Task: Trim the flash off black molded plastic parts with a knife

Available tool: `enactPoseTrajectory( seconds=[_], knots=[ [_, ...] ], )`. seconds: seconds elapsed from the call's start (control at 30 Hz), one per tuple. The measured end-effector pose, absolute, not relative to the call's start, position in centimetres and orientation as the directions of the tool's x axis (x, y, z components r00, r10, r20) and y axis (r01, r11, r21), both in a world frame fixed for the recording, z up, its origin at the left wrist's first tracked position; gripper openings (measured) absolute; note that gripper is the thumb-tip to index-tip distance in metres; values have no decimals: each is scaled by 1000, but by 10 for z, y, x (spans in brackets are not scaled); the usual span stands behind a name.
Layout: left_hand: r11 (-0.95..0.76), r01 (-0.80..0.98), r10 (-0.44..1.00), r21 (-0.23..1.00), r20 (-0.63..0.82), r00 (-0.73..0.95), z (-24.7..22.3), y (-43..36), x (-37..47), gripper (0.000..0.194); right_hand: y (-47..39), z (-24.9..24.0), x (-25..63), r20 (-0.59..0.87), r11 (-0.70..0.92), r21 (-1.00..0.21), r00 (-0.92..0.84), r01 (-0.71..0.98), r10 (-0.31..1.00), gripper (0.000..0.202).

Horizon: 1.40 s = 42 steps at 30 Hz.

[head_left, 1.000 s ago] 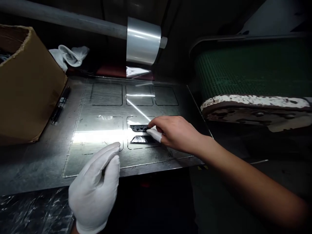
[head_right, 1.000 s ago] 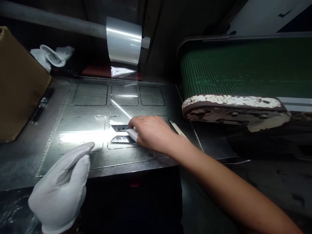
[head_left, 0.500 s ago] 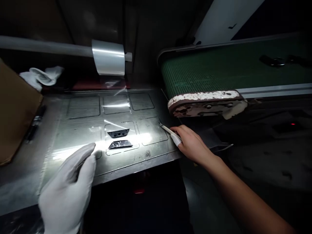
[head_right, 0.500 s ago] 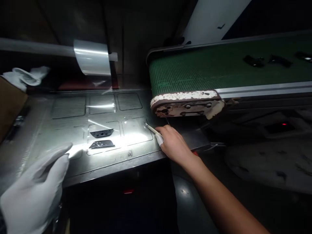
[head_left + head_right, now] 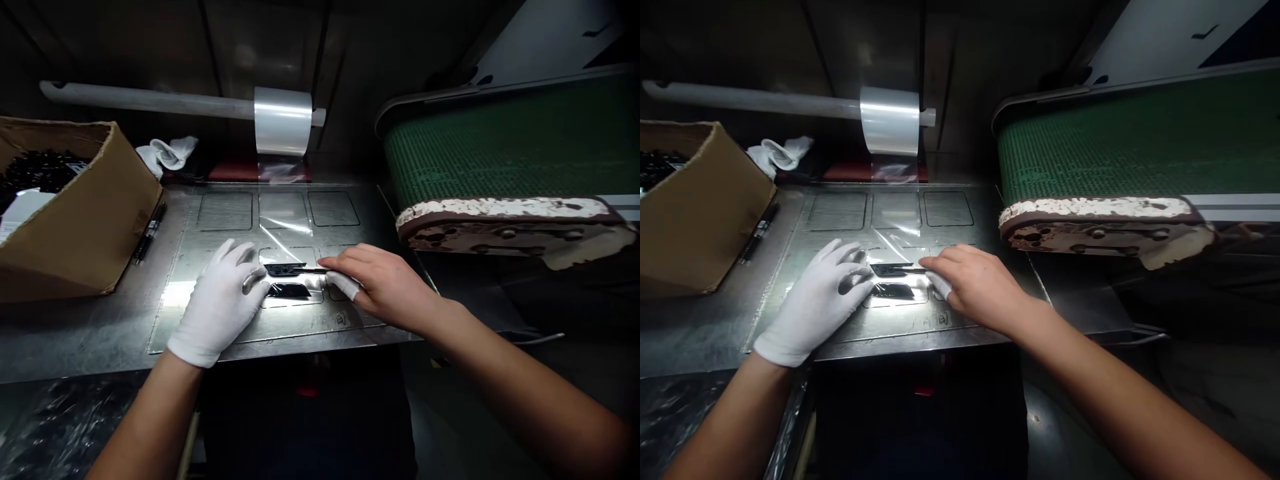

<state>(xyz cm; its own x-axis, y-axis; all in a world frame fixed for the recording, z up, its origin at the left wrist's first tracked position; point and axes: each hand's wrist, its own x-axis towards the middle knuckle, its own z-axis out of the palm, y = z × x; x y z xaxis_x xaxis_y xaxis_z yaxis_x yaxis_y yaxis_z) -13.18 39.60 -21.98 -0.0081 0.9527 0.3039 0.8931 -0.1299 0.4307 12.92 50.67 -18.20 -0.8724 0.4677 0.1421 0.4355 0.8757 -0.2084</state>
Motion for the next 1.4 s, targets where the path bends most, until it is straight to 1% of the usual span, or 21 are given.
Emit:
enactPoseTrajectory(
  seconds=[0.13,0.27,0.4,0.57,0.63,0.73,0.83,1.0,1.07,1.13,1.2,1.23,1.3,1.4],
  knots=[
    [-107,894,960,435,280,-22,-222,398,-133,12,511,-175,95,-1,895,-141,-904,423,428,65],
    [-75,890,961,450,272,-56,-226,400,-135,8,514,-175,74,-71,917,-94,-921,388,383,63],
    [-64,893,969,445,241,-51,-227,400,-135,7,517,-178,65,-90,926,-106,-931,362,354,62],
    [-42,891,975,452,212,-62,-224,401,-134,8,519,-178,65,-83,923,-117,-930,365,357,59],
    [-38,890,975,454,210,-66,-222,401,-134,8,520,-176,70,-97,922,-126,-929,366,356,61],
    [-30,892,975,452,209,-73,-220,400,-132,9,523,-175,85,-107,920,-113,-925,376,365,66],
    [-35,890,975,454,211,-69,-218,400,-131,9,526,-174,112,-98,915,-84,-917,395,387,65],
    [-36,891,975,453,210,-68,-218,398,-131,6,528,-172,179,-71,880,-48,-880,472,469,65],
    [-56,884,969,464,239,-64,-218,396,-131,9,527,-176,207,-52,856,-46,-857,515,513,67],
    [-109,875,948,471,313,-50,-217,394,-129,13,525,-185,228,-5,830,-69,-832,553,554,71],
    [-195,877,934,439,356,30,-214,393,-124,15,521,-199,239,73,806,-100,-804,583,590,75],
    [-237,884,935,403,343,95,-212,393,-120,16,519,-207,241,115,796,-116,-788,594,605,77],
    [-302,906,937,295,265,226,-209,395,-112,20,514,-221,238,181,776,-154,-755,611,630,78],
    [-328,937,937,117,168,307,-209,398,-100,31,506,-238,229,261,746,-232,-699,624,666,70]
  ],
)
